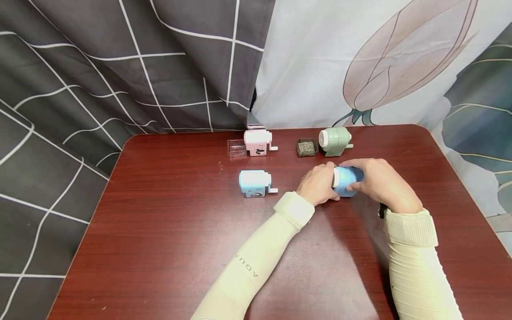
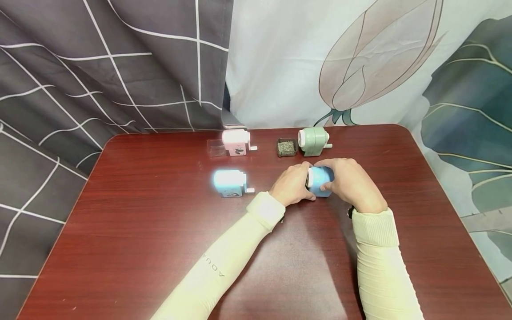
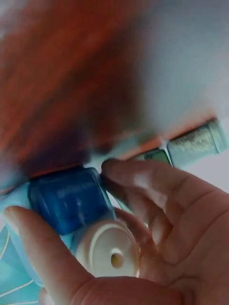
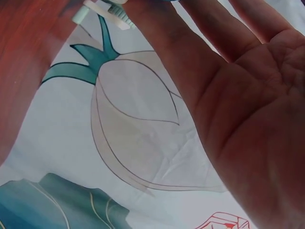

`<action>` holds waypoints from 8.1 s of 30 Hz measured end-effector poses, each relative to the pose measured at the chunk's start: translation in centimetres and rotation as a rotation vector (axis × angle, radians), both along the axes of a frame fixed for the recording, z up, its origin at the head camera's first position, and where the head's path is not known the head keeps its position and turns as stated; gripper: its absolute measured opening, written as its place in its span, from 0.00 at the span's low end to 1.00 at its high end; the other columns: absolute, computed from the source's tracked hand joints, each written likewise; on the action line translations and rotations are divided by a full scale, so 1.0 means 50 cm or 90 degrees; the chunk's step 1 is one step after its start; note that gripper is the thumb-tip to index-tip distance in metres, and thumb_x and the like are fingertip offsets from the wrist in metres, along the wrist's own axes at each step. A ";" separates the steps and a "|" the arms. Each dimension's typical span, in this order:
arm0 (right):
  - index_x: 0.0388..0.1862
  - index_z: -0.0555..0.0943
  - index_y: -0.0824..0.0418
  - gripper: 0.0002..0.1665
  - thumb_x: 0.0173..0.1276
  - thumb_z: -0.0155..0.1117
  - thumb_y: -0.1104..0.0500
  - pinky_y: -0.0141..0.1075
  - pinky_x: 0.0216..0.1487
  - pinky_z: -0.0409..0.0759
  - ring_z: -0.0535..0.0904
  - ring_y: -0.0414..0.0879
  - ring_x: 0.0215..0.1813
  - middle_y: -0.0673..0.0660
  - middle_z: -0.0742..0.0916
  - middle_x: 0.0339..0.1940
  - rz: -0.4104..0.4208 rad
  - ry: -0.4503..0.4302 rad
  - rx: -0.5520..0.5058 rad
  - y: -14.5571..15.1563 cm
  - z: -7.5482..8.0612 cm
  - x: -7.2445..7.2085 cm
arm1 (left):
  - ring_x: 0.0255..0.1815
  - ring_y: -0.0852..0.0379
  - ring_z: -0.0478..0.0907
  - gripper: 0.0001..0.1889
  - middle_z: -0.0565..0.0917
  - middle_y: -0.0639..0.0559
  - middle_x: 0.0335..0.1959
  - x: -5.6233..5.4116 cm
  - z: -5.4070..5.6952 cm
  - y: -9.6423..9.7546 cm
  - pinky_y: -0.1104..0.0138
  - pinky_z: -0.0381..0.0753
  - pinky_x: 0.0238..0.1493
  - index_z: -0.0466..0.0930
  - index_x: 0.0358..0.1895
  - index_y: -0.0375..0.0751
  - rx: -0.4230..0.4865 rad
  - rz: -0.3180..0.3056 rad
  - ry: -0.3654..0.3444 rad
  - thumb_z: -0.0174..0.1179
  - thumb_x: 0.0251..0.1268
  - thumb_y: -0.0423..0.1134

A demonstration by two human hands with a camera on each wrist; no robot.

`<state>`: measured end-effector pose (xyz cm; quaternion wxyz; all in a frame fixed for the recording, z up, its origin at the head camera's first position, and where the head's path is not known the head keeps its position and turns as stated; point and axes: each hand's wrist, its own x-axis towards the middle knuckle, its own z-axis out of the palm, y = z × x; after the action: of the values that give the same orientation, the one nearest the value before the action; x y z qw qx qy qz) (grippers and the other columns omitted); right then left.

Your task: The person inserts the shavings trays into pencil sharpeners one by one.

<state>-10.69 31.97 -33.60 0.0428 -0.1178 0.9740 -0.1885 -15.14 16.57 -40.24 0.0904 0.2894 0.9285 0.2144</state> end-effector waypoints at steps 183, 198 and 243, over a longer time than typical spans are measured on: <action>0.60 0.81 0.65 0.33 0.53 0.79 0.68 0.55 0.51 0.76 0.80 0.63 0.51 0.68 0.86 0.52 0.060 -0.028 0.113 0.015 0.014 -0.251 | 0.49 0.55 0.81 0.14 0.84 0.52 0.53 -0.229 0.061 0.015 0.64 0.81 0.46 0.85 0.48 0.46 -0.172 0.011 -0.039 0.73 0.57 0.36; 0.62 0.79 0.65 0.34 0.54 0.78 0.67 0.56 0.53 0.76 0.79 0.65 0.53 0.70 0.85 0.54 0.061 -0.034 0.122 0.010 0.013 -0.253 | 0.46 0.57 0.80 0.12 0.84 0.52 0.53 -0.229 0.055 0.018 0.65 0.80 0.44 0.85 0.45 0.46 -0.150 0.028 -0.053 0.72 0.58 0.37; 0.63 0.79 0.67 0.34 0.56 0.78 0.66 0.57 0.53 0.77 0.79 0.67 0.54 0.72 0.83 0.55 0.054 -0.044 0.134 0.005 0.016 -0.251 | 0.54 0.56 0.79 0.36 0.81 0.53 0.54 -0.228 0.050 0.030 0.70 0.78 0.52 0.72 0.64 0.43 -0.104 0.072 -0.055 0.78 0.51 0.43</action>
<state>-23.25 32.22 -32.81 0.0966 -0.1474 0.9805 -0.0873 -26.54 18.06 -37.74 0.1414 0.2190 0.9529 0.1551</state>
